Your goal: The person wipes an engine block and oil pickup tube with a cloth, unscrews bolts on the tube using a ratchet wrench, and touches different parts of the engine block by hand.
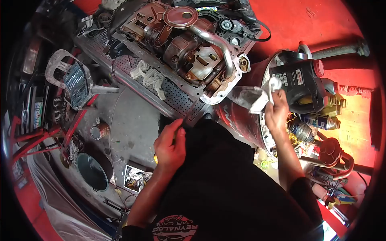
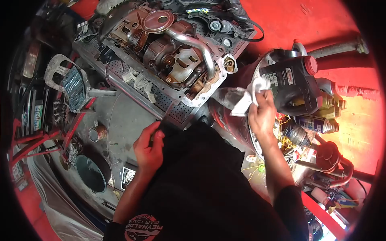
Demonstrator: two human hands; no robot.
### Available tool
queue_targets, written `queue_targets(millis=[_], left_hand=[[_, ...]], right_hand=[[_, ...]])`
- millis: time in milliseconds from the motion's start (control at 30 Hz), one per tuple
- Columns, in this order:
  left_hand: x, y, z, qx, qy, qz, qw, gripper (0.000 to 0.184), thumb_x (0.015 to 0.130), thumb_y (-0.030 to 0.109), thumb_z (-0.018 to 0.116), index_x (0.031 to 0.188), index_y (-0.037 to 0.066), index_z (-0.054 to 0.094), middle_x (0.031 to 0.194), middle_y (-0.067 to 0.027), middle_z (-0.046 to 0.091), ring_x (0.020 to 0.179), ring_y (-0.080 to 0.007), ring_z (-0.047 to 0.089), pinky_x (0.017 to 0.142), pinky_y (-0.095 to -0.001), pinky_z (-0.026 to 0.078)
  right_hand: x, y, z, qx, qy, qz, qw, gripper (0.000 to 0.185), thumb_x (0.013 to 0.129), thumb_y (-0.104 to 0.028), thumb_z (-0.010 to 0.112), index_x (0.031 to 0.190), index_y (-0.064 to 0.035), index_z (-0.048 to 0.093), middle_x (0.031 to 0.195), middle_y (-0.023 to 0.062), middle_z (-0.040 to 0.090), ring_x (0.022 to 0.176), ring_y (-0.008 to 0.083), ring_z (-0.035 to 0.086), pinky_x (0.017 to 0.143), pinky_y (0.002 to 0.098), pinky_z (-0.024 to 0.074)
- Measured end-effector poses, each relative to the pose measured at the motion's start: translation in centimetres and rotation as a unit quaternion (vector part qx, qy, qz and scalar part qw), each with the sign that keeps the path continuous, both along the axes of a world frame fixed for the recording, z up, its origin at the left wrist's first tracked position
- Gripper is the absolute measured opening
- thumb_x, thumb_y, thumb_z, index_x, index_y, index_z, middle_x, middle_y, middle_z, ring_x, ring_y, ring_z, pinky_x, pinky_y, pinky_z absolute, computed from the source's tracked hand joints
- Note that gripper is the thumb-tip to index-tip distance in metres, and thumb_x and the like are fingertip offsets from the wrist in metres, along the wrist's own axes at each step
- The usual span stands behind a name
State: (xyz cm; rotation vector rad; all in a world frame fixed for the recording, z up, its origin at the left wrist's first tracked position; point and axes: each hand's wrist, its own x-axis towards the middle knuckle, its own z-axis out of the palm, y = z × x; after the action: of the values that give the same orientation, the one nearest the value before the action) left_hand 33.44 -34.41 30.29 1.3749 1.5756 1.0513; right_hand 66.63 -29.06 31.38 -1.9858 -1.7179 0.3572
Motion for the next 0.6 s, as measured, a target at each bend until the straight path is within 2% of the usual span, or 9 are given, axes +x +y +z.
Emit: queue_targets(millis=[33,67,100,167,233,333,467,567,600], left_hand=[[0.8,0.7,0.2,0.058,0.044,-0.032,0.997,0.024,0.093,0.001,0.062,0.117,-0.001,0.064,0.087,-0.0121,0.069,0.069,-0.0178,0.065,0.061,-0.0299,0.052],[1.6,1.3,0.6,0.116,0.087,-0.066,0.987,0.024,0.093,0.002,0.061,0.117,-0.001,0.064,0.091,-0.0131,0.070,0.072,-0.0195,0.068,0.065,-0.0299,0.053],[2.5,1.7,1.5,0.096,0.115,-0.082,0.985,0.026,0.091,0.000,0.061,0.117,-0.001,0.064,0.096,-0.0183,0.070,0.081,-0.0308,0.070,0.071,-0.0349,0.055],[3.7,2.5,1.9,0.098,0.143,-0.099,0.980,0.026,0.091,-0.001,0.061,0.117,-0.001,0.064,0.097,-0.0187,0.069,0.081,-0.0327,0.070,0.070,-0.0360,0.055],[4.4,3.3,2.3,0.076,0.166,-0.121,0.976,0.027,0.090,-0.001,0.060,0.116,-0.001,0.064,0.096,-0.0198,0.069,0.081,-0.0364,0.068,0.069,-0.0393,0.054],[4.9,4.0,2.7,0.092,0.167,-0.122,0.974,0.026,0.090,0.000,0.059,0.116,-0.001,0.064,0.094,-0.0193,0.068,0.078,-0.0367,0.068,0.067,-0.0411,0.054],[5.7,4.9,1.5,0.133,0.213,-0.128,0.959,0.031,0.087,0.003,0.060,0.118,0.002,0.063,0.082,-0.0136,0.065,0.067,-0.0358,0.065,0.061,-0.0455,0.054],[5.9,6.3,0.2,0.079,0.192,-0.135,0.969,0.030,0.086,0.000,0.061,0.116,0.000,0.065,0.091,-0.0159,0.066,0.077,-0.0358,0.065,0.068,-0.0429,0.054],[5.5,6.7,0.0,0.146,0.261,-0.180,0.937,0.033,0.082,0.000,0.063,0.115,0.001,0.066,0.089,-0.0139,0.064,0.079,-0.0340,0.063,0.069,-0.0423,0.053]], right_hand=[[-1.3,-0.3,-0.7,0.037,0.111,0.013,0.993,0.039,0.079,0.002,0.047,0.111,-0.0016,0.069,0.106,0.0191,0.063,0.095,0.0331,0.067,0.085,0.0388,0.0529],[-2.7,-0.6,-1.1,0.041,0.108,0.027,0.993,0.037,0.080,0.001,0.046,0.108,-0.0023,0.070,0.105,0.0191,0.065,0.093,0.0349,0.067,0.083,0.0401,0.0540],[-3.3,-0.8,-2.1,0.024,0.088,0.048,0.995,0.032,0.083,-0.003,0.049,0.106,-0.0031,0.070,0.104,0.0184,0.066,0.090,0.0355,0.068,0.081,0.0412,0.0548],[-5.2,-0.9,-3.2,-0.001,0.078,0.062,0.995,0.023,0.090,-0.014,0.056,0.103,-0.0041,0.070,0.102,0.0179,0.069,0.084,0.0367,0.069,0.078,0.0433,0.0561],[-7.8,-0.6,-3.2,-0.018,0.087,0.055,0.995,0.030,0.095,-0.031,0.062,0.105,-0.0036,0.070,0.102,0.0186,0.071,0.079,0.0367,0.071,0.073,0.0436,0.0573],[-9.5,-0.4,-5.0,0.019,0.003,0.141,0.990,0.033,0.090,-0.026,0.066,0.114,-0.0041,0.068,0.107,0.0169,0.070,0.081,0.0359,0.070,0.072,0.0431,0.0581],[-10.0,-0.5,-3.1,-0.081,0.052,0.265,0.960,0.024,0.085,-0.016,0.069,0.105,-0.0037,0.071,0.103,0.0154,0.071,0.092,0.0368,0.068,0.082,0.0432,0.0550],[-9.3,-2.2,-3.9,-0.129,0.188,0.227,0.947,0.025,0.087,-0.014,0.068,0.110,-0.0047,0.071,0.107,0.0160,0.071,0.097,0.0347,0.069,0.087,0.0411,0.0539],[-9.0,-2.8,-4.5,-0.128,0.188,0.224,0.948,0.025,0.087,-0.014,0.068,0.110,-0.0047,0.071,0.107,0.0160,0.071,0.097,0.0347,0.069,0.087,0.0411,0.0539]])
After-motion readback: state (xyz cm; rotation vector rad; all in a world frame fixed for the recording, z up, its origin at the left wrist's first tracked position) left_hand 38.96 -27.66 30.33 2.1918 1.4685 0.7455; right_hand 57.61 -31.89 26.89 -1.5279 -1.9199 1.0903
